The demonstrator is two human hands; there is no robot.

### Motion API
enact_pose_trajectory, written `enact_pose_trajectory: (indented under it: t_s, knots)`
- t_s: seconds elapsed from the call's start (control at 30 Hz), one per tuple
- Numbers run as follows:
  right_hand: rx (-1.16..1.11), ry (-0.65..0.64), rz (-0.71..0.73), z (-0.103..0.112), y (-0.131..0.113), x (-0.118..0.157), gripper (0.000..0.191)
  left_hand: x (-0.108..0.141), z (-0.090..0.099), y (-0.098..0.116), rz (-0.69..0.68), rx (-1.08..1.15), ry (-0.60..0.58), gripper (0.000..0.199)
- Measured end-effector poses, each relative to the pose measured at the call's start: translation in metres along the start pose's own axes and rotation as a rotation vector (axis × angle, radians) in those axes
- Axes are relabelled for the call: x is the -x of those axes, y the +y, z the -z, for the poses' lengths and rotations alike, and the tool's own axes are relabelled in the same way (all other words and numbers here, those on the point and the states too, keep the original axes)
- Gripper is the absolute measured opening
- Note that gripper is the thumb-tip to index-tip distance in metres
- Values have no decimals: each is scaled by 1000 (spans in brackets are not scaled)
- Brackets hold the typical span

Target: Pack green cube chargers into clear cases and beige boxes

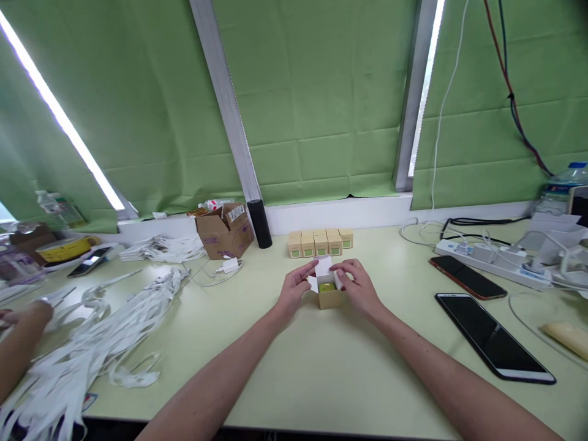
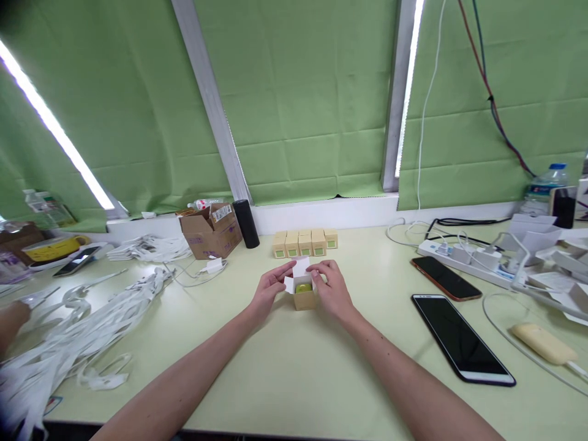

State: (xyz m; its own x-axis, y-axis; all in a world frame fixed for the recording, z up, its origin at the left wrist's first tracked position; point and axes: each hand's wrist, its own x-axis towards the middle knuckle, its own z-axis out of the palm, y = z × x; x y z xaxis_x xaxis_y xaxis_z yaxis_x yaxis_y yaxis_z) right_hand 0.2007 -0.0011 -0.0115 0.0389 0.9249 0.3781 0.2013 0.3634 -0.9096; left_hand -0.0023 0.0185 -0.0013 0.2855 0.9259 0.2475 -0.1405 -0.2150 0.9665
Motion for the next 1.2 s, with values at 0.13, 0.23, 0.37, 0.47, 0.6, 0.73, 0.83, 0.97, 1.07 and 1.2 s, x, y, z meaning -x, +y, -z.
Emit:
enact_pose_trajectory:
  t_s: [0.13, 0.23, 0.37, 0.47, 0.6, 0.73, 0.83, 0.97, 1.07, 1.2]
  knots:
    - [-208, 87, -199, 7, 3, -5, 30, 0, 1, -1, 2, 18, -7, 69]
    - [-284, 75, -365, 7, 7, -9, 28, 0, 2, -2, 2, 25, -6, 68]
    - [-321, 29, -422, 1, 8, -8, 26, -1, 3, -4, -10, 40, 11, 57]
    - [-345, 2, -418, -2, 6, -5, 25, -1, 1, -3, -4, 39, 18, 54]
    - [-364, -30, -407, -4, 5, -3, 23, 2, -5, 1, -1, 32, -1, 58]
    - [-371, -49, -406, -5, 6, -2, 23, 6, -10, 3, -11, 19, -32, 63]
    - [-373, -58, -404, -5, 6, -1, 24, 8, -13, 0, 8, -19, -43, 66]
    - [-373, -67, -398, -5, 5, 0, 26, 8, -14, -7, 24, -34, -64, 71]
    - [-373, -71, -392, -4, 5, 0, 27, 7, -14, -10, 23, -21, -74, 71]
    - [-372, -82, -379, -4, 5, 0, 30, 6, -14, -9, 32, -16, -75, 69]
